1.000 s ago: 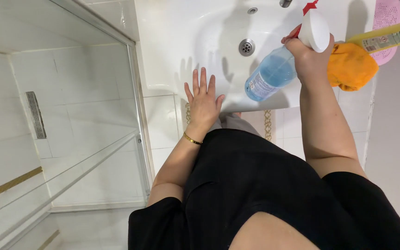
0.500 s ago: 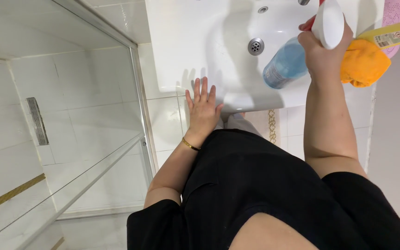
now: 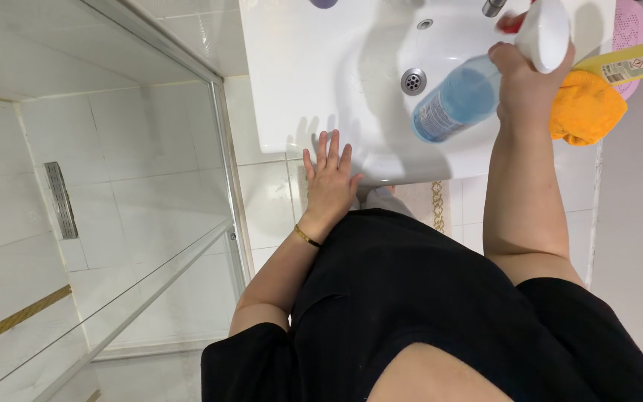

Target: Cleaning a bathroom sink by spraying cleaning solution, scrubbing with a cloth, and rinsing.

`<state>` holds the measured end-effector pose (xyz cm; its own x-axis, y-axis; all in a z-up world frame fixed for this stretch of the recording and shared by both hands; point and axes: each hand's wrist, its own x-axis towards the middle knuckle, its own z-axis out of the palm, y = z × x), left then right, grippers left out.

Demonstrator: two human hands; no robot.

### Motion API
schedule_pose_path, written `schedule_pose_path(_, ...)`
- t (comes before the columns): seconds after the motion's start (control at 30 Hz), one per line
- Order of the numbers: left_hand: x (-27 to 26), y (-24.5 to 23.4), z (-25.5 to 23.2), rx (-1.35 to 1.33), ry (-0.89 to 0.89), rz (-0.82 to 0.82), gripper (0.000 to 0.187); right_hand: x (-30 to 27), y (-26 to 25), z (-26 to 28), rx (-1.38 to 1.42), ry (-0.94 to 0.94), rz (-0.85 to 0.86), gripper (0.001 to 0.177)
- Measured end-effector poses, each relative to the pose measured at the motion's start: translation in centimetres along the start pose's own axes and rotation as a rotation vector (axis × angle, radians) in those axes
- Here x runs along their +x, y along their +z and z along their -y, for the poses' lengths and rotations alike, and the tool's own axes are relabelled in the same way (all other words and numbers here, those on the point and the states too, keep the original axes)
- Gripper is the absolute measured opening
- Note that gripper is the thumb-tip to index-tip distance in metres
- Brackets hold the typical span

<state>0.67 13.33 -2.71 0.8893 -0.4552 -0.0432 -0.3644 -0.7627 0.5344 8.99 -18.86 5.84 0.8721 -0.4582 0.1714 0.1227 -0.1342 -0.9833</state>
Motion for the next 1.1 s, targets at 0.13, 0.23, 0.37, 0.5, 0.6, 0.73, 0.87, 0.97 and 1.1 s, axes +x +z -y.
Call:
schedule_pose_path(0.13, 0.2, 0.1, 0.0, 0.003, 0.032, -0.018, 0.063, -0.3, -0.5, -1.2, -0.019, 0.062, 0.039, 0.031)
schedule_pose_path(0.23, 0.2, 0.2, -0.1, 0.007, 0.029, -0.004, 0.063, -0.5, 1.7, 2.9, -0.096, 0.017, 0.1, 0.028)
schedule_pose_path(0.37, 0.4, 0.0, -0.6, 0.008, 0.033, 0.012, 0.064, -0.8, -0.1, -1.7, -0.228, 0.097, 0.165, 0.022)
schedule_pose_path(0.5, 0.4, 0.2, -0.6, 0.021, 0.026, 0.003, 0.064, -1.2, -1.6, -2.2, -0.272, 0.246, 0.196, 0.03)
schedule_pose_path(0.6, 0.7, 0.4, -0.5, 0.039, -0.001, 0.038, 0.065, -1.6, -3.3, -1.1, -0.181, 0.238, 0.152, 0.048)
schedule_pose_path(0.73, 1.1, 0.8, -1.0, 0.057, 0.003, 0.075, 0.065, -1.2, -6.9, -3.0, -0.145, 0.264, 0.107, 0.046)
schedule_pose_path(0.87, 1.7, 0.9, -2.6, 0.071, 0.014, 0.081, 0.065, -0.6, -8.3, -4.1, -0.216, 0.349, 0.147, 0.033)
schedule_pose_path(0.97, 2.2, 1.3, -4.2, 0.069, 0.025, 0.078, 0.065, 0.3, -9.2, -3.6, -0.25, 0.335, 0.188, 0.03)
schedule_pose_path(1.1, 2.5, 2.1, -6.3, 0.057, 0.038, 0.073, 0.065, 1.5, -9.8, -2.8, -0.154, 0.312, 0.191, 0.036)
